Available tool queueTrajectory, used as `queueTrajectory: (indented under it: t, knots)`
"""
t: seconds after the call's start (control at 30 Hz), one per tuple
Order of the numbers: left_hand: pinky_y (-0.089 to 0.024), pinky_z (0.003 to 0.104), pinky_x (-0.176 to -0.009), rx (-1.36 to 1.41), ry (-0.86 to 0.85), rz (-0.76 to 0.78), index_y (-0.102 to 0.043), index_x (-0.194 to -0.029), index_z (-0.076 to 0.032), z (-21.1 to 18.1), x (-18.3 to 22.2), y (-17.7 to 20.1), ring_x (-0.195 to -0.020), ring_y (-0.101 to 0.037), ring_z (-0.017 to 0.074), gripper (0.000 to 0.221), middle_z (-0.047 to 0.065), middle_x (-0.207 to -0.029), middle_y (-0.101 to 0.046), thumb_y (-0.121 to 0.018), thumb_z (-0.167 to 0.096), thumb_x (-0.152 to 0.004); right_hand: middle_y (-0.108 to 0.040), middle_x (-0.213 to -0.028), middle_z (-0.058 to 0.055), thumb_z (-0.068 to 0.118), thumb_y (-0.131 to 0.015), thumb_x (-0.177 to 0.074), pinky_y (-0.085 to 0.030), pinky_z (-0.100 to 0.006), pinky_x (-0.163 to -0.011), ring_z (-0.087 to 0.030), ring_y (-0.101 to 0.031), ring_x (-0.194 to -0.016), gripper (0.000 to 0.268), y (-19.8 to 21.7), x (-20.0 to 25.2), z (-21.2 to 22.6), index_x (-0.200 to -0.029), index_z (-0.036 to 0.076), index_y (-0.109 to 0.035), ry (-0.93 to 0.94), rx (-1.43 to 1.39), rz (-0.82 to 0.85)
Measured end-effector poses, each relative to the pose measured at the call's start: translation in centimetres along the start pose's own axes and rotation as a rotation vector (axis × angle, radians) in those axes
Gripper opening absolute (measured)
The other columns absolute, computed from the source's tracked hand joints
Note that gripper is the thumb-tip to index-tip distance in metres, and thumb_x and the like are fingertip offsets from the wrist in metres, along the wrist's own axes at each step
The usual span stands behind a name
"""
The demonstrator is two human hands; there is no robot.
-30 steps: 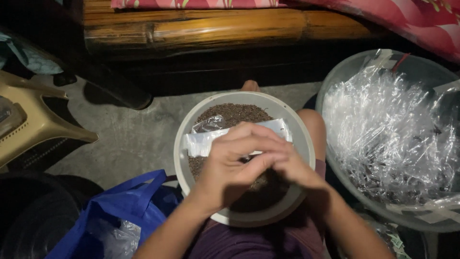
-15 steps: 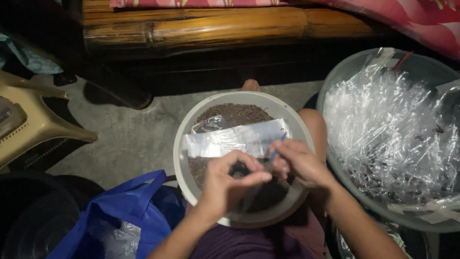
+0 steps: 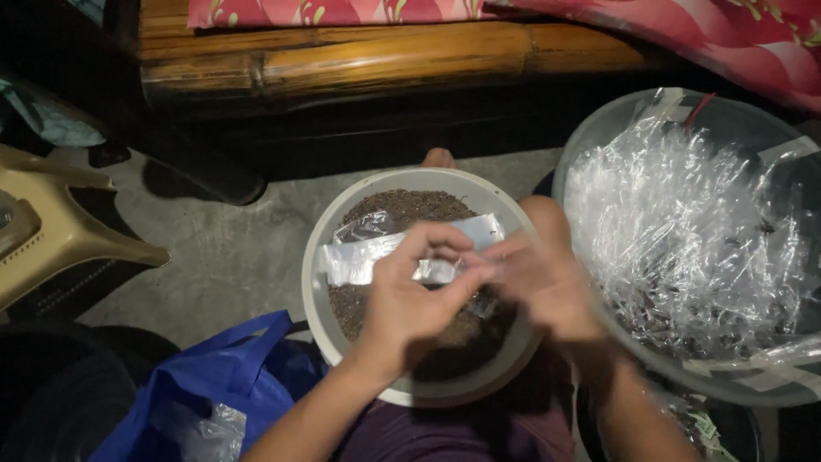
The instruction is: Manually filling and sealing small plastic bags with granular food material.
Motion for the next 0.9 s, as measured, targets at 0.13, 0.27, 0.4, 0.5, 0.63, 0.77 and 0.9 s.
queueTrajectory:
  t: [0.13,0.27,0.4,0.5,0.63,0.77,0.9]
  knots:
    - [-0.058,0.022,-0.040,0.375,0.176,-0.016,-0.061,-0.101,0.001,-5.0,-1.3,1.2,-0.051,-0.065,0.0134,0.026,0.015,-0.088,-0.072,-0.078,0.006,-0.082,-0.049,-0.061,0.011,0.007,-0.061,-0.093,-0.026,-0.023,-0.048,-0.004,-0.035,-0.049,0.035,-4.6,3.9,3.7,-0.063,0.025,-0.054,0.962,-1.244,0.511]
    - [-0.070,0.033,-0.056,0.459,0.296,0.098,-0.062,-0.099,0.004,0.9,-0.9,-1.1,-0.070,-0.072,0.0259,0.019,0.017,-0.098,-0.066,-0.074,0.003,-0.084,-0.061,-0.073,0.008,0.006,-0.070,-0.089,-0.040,-0.024,-0.060,-0.009,-0.051,-0.060,0.021,-11.9,-2.0,19.7,-0.075,0.022,-0.067,0.451,-0.293,0.289]
    - [-0.055,0.049,-0.085,-0.088,0.065,0.250,-0.065,-0.121,-0.008,6.6,1.6,-3.6,-0.095,-0.071,0.0377,0.047,0.020,-0.097,-0.069,-0.080,-0.027,-0.081,-0.068,-0.079,0.002,0.008,-0.070,-0.090,-0.053,-0.028,-0.069,-0.014,-0.061,-0.064,0.008,-12.1,-6.3,25.7,-0.090,0.013,-0.078,-0.046,0.492,-0.067]
    - [-0.056,0.044,-0.077,-0.001,0.229,0.352,-0.069,-0.103,-0.004,7.8,2.2,-1.9,-0.081,-0.068,0.0284,0.022,0.017,-0.080,-0.071,-0.062,-0.025,-0.101,-0.057,-0.063,-0.001,0.016,-0.063,-0.104,-0.045,-0.026,-0.058,-0.011,-0.051,-0.053,0.021,-7.7,-6.6,27.3,-0.085,0.007,-0.068,-0.061,0.445,-0.359]
    - [-0.053,0.047,-0.090,-0.322,0.035,0.326,-0.077,-0.103,-0.015,6.8,-0.2,0.4,-0.095,-0.065,0.0370,0.015,0.012,-0.098,-0.064,-0.064,-0.020,-0.099,-0.061,-0.051,-0.009,0.035,-0.060,-0.109,-0.046,-0.026,-0.044,-0.014,-0.053,-0.043,0.048,-5.5,-4.1,23.4,-0.072,0.005,-0.065,-0.355,0.564,-0.457]
    - [-0.043,0.048,-0.107,-0.325,-0.014,0.329,-0.067,-0.130,-0.009,5.4,-0.4,-1.0,-0.122,-0.060,0.0366,0.032,0.015,-0.115,-0.064,-0.061,-0.022,-0.101,-0.061,-0.052,-0.005,0.009,-0.078,-0.089,-0.046,-0.023,-0.049,-0.012,-0.051,-0.046,0.015,-8.6,-3.7,23.4,-0.077,0.002,-0.073,-0.137,0.330,-0.182]
    - [-0.043,0.045,-0.093,0.254,0.297,0.622,-0.045,-0.141,0.000,6.5,2.0,-5.3,-0.104,-0.049,0.0320,0.051,0.018,-0.107,-0.051,-0.041,-0.040,-0.109,-0.066,-0.068,-0.007,0.007,-0.074,-0.090,-0.050,-0.029,-0.067,-0.017,-0.060,-0.064,0.005,-7.8,-4.5,24.2,-0.085,0.006,-0.077,-0.093,0.525,-0.161]
Point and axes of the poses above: each hand's wrist, its own x-axis away from the middle knuckle, its own y-axis out of the back of the hand, z = x × y, the point moved 8 cm from there along -x, towards the middle knuckle
